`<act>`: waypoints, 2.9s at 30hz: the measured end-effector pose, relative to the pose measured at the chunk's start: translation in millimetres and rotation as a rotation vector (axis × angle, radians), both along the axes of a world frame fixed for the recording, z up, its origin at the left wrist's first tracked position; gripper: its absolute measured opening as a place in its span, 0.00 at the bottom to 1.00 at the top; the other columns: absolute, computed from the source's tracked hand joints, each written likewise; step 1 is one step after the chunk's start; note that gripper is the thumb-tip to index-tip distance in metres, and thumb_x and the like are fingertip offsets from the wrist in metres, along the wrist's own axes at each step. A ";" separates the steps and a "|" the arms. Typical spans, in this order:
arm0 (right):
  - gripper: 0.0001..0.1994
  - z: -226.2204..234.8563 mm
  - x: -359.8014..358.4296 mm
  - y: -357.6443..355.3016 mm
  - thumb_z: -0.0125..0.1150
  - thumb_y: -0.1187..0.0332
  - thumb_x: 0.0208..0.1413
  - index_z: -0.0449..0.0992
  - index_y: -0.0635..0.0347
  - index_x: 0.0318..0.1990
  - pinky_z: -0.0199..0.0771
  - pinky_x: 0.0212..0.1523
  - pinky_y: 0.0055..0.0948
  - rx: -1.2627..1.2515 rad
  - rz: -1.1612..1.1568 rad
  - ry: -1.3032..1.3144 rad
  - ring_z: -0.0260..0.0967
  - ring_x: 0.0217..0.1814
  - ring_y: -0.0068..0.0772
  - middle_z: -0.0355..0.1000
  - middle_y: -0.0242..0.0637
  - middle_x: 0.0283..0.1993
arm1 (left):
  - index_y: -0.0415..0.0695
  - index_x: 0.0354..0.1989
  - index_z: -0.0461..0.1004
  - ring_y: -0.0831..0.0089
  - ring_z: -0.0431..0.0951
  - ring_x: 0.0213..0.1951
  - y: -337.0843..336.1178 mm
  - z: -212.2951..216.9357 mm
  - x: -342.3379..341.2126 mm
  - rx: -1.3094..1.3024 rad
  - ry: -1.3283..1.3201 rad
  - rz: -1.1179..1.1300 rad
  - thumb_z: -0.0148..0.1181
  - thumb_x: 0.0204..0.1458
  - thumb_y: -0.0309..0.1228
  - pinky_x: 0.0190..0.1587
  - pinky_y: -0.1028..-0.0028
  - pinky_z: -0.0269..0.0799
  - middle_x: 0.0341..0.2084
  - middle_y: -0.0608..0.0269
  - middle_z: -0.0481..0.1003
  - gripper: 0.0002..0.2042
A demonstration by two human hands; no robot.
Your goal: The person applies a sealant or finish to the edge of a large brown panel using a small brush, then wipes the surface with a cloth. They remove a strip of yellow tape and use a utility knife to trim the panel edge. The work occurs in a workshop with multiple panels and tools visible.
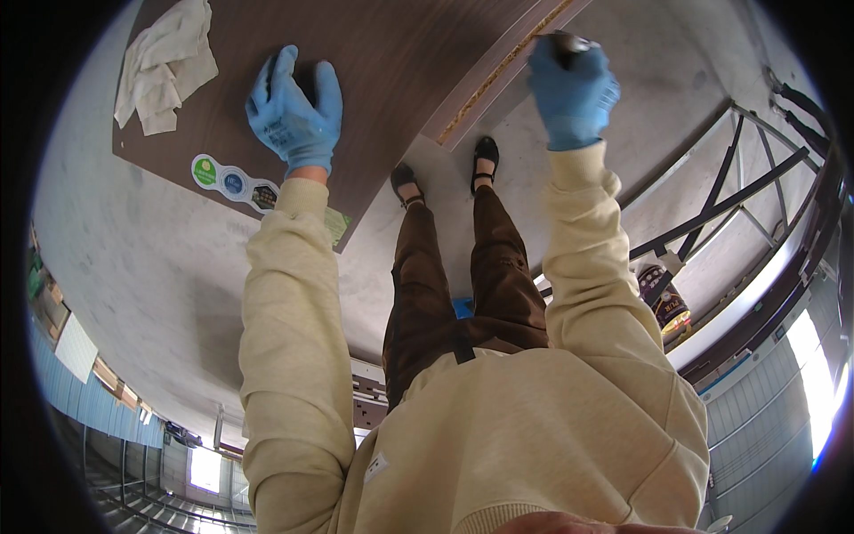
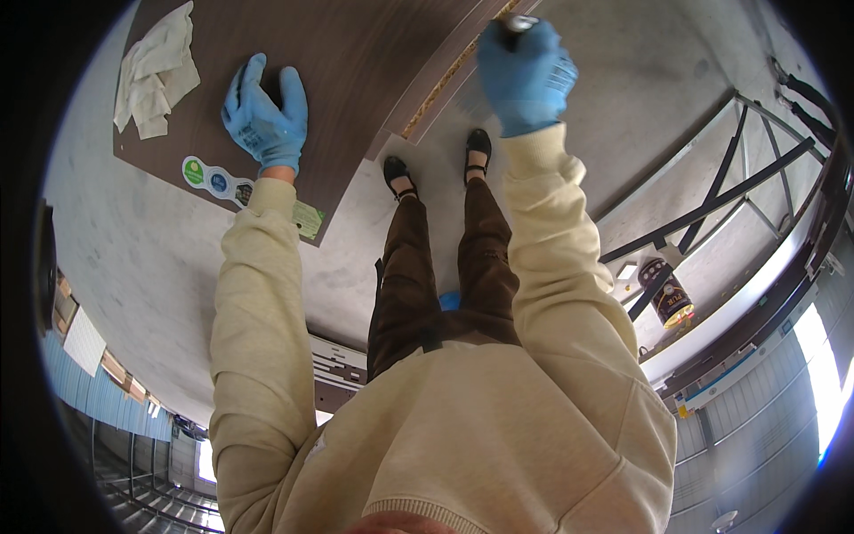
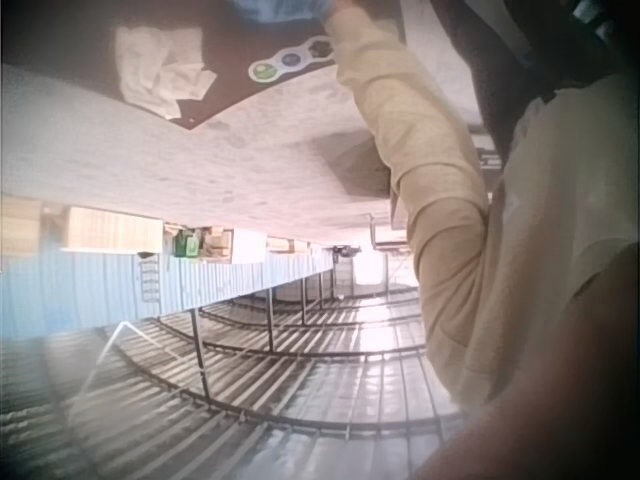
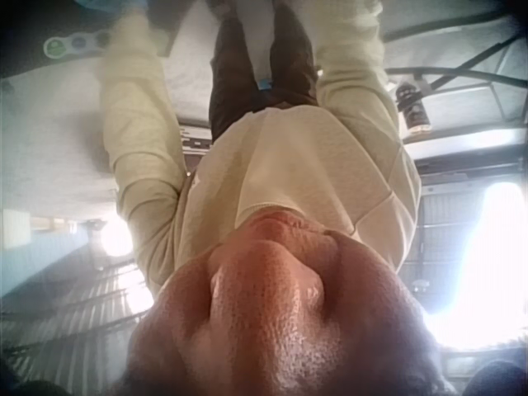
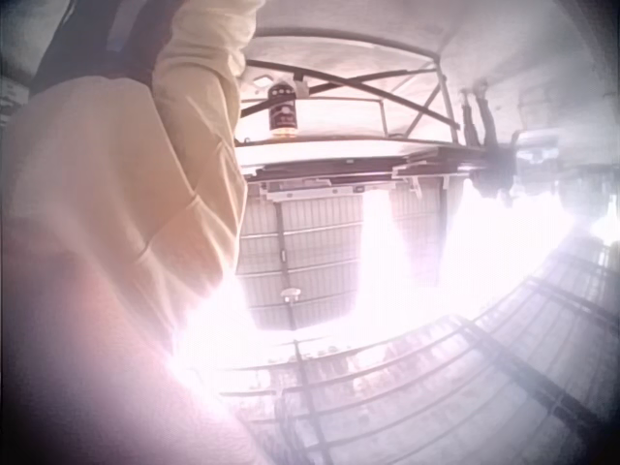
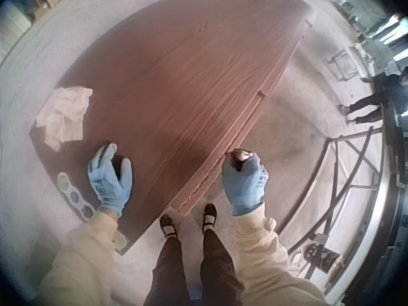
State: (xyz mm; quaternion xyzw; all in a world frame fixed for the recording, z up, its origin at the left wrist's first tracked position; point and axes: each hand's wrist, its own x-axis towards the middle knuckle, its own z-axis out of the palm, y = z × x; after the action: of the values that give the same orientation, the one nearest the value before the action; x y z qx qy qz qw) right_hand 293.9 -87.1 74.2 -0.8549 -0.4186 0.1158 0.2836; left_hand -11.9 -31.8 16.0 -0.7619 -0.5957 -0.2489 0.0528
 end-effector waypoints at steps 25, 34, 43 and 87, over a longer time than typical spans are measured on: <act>0.11 -35.3 -14.8 -34.0 0.66 0.71 0.64 0.81 0.72 0.46 0.81 0.30 0.28 0.137 0.010 1.212 0.80 0.28 0.33 0.82 0.45 0.34 | 0.45 0.52 0.81 0.63 0.78 0.53 0.3 3.0 1.7 0.059 0.062 -0.024 0.66 0.55 0.45 0.53 0.57 0.73 0.48 0.62 0.82 0.21; 0.11 -34.4 -15.2 -28.7 0.64 0.72 0.63 0.81 0.73 0.45 0.81 0.32 0.28 0.080 -0.004 1.161 0.80 0.29 0.32 0.83 0.45 0.34 | 0.45 0.50 0.82 0.64 0.78 0.54 0.9 1.7 1.4 0.051 0.043 -0.010 0.66 0.55 0.46 0.54 0.57 0.72 0.48 0.64 0.83 0.20; 0.11 -25.6 -11.5 -44.4 0.64 0.71 0.61 0.82 0.72 0.44 0.78 0.29 0.26 -0.006 -0.064 1.024 0.78 0.26 0.28 0.83 0.43 0.33 | 0.46 0.51 0.82 0.63 0.78 0.54 1.4 2.3 2.0 0.047 0.045 -0.001 0.65 0.55 0.46 0.54 0.58 0.72 0.48 0.64 0.83 0.21; 0.12 20.8 11.1 20.4 0.65 0.61 0.59 0.82 0.63 0.35 0.81 0.32 0.34 0.014 0.054 0.141 0.81 0.28 0.41 0.81 0.43 0.26 | 0.45 0.53 0.81 0.60 0.78 0.55 0.2 1.9 1.2 0.010 -0.018 0.011 0.66 0.56 0.45 0.59 0.57 0.70 0.51 0.61 0.82 0.21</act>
State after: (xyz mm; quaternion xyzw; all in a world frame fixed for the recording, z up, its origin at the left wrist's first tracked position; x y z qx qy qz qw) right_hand 304.9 -66.7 95.1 -0.8309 -0.4215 0.1805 0.3152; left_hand -10.7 -31.7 17.9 -0.7560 -0.5992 -0.2584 0.0523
